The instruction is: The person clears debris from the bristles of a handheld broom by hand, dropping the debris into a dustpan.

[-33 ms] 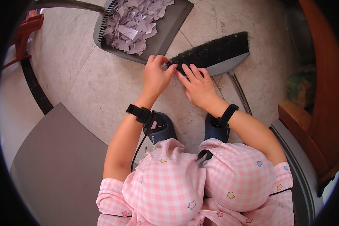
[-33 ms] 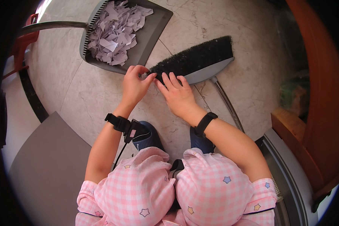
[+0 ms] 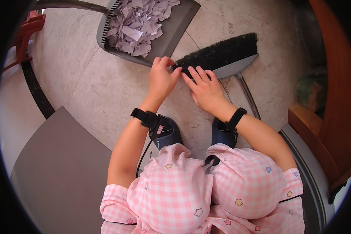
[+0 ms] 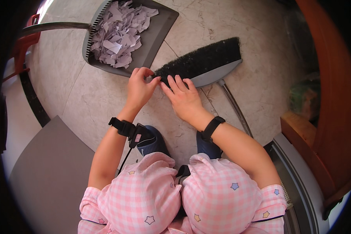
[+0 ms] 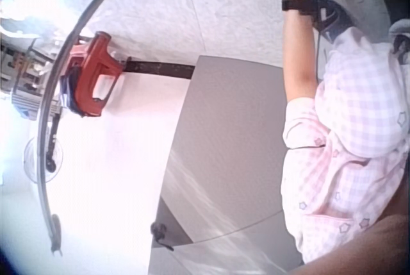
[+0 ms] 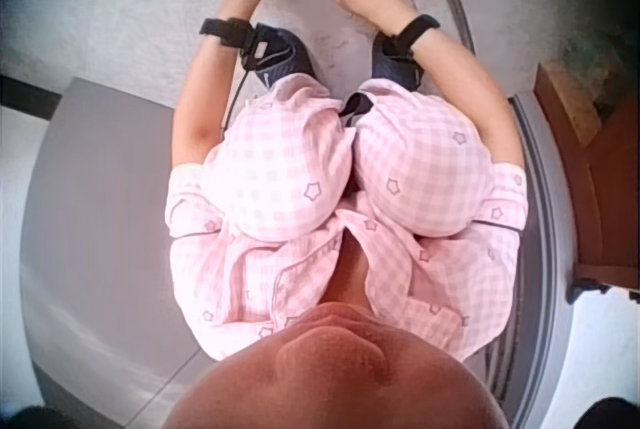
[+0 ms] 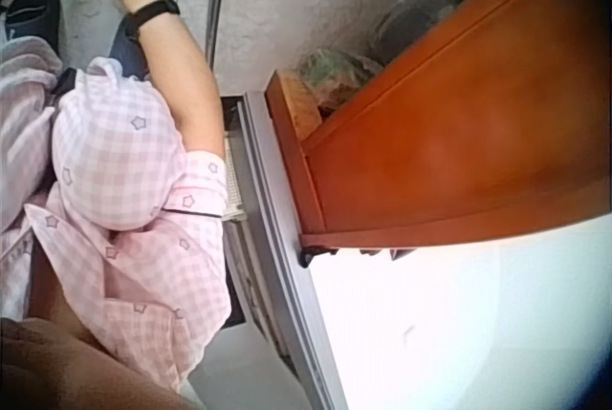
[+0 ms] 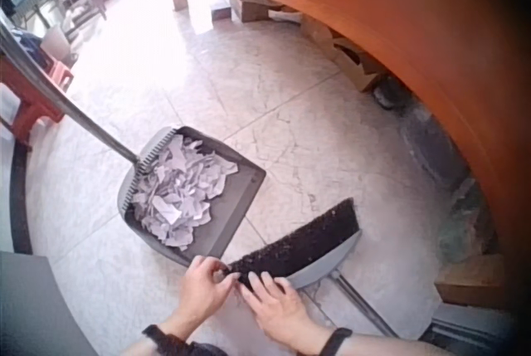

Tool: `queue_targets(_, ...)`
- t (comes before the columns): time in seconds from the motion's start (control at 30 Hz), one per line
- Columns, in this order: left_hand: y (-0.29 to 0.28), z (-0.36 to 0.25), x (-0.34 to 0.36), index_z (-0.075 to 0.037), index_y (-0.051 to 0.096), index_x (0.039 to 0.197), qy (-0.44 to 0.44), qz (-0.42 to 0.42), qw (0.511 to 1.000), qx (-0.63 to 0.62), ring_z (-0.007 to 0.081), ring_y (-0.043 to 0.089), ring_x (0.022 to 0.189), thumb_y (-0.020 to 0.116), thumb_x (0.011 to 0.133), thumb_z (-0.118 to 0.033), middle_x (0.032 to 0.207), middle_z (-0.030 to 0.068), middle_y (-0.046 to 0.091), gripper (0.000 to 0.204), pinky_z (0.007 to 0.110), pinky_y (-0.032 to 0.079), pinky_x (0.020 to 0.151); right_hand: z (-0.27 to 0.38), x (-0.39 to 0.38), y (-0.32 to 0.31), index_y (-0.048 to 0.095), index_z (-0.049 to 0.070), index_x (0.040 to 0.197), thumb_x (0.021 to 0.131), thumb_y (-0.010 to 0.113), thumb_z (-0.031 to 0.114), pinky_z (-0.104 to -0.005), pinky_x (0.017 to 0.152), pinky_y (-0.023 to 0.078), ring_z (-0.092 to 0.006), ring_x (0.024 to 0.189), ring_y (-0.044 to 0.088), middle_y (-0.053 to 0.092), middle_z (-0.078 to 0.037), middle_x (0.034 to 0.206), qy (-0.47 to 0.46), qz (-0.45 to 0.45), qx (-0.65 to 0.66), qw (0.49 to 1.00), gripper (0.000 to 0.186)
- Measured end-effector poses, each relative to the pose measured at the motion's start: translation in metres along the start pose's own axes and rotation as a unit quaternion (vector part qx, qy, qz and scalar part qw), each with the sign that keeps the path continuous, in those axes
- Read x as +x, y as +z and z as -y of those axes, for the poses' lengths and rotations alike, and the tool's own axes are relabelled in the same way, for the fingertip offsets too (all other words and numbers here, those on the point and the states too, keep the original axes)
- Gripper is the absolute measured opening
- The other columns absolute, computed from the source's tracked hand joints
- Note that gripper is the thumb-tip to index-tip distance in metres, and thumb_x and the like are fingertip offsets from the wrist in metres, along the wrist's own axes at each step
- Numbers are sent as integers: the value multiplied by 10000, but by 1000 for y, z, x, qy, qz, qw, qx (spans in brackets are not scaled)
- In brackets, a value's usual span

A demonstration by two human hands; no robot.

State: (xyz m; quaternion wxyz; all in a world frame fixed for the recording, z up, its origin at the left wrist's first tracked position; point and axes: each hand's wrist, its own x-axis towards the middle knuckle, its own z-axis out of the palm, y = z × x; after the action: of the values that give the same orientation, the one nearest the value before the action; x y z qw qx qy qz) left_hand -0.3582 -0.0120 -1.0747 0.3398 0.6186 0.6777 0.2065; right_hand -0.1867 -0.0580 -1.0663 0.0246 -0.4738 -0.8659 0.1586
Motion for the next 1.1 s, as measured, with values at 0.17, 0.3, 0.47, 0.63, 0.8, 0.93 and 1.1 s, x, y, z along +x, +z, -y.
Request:
queue_targets(0.17,7,5,-2,-10,607,861,-2,2,1000,-3,231,578,719,734,730,-133,831,108,576,221,334,467,641,-3,-1,-8,428,97,1360,764,642,194,-391,1029,275,-251,1243,394,457,-97,1345,13,10,30,999,640)
queue_targets(0.3,9,5,-7,-6,612,841,-14,5,1000,-4,260,585,702,718,742,-129,813,117,584,189,346,470,640,-3,-3,-11,422,83,1352,757,654,214,-392,1034,264,-243,1252,383,457,-91,1345,16,19,18,1000,652)
queue_targets(0.47,5,10,-10,-10,621,826,10,-21,1000,11,278,587,692,707,751,-136,790,125,587,170,358,467,627,3,-1,-11,436,85,1344,760,646,210,-392,1033,262,-243,1246,387,456,-91,1349,12,15,0,1000,633)
queue_targets(0.63,-3,-8,-11,-23,624,819,-12,-14,998,64,295,594,732,721,747,-168,823,124,591,189,374,475,636,6,-1,-12,456,80,1332,772,591,146,-383,1027,280,-251,1239,398,458,-99,1349,8,12,-5,1000,580)
queue_targets(0.8,0,-13,-12,-30,637,828,-33,-22,996,78,303,600,733,731,736,-176,831,121,595,197,386,485,646,7,-3,-16,455,68,1330,778,568,132,-387,1028,288,-265,1242,398,461,-109,1344,7,7,3,1000,568)
queue_targets(0.93,7,-18,-6,-13,654,799,-30,-9,996,84,313,618,729,715,729,-160,793,137,620,174,389,495,657,0,-7,-20,458,64,1327,782,563,137,-384,1033,284,-273,1246,395,459,-113,1346,10,7,0,1000,559)
queue_targets(1.1,14,-25,4,-11,655,766,13,6,995,96,323,624,705,674,720,-121,762,138,626,120,394,500,645,-12,-12,-24,467,64,1325,786,554,136,-380,1035,281,-272,1247,392,455,-111,1358,12,19,-14,1000,550)
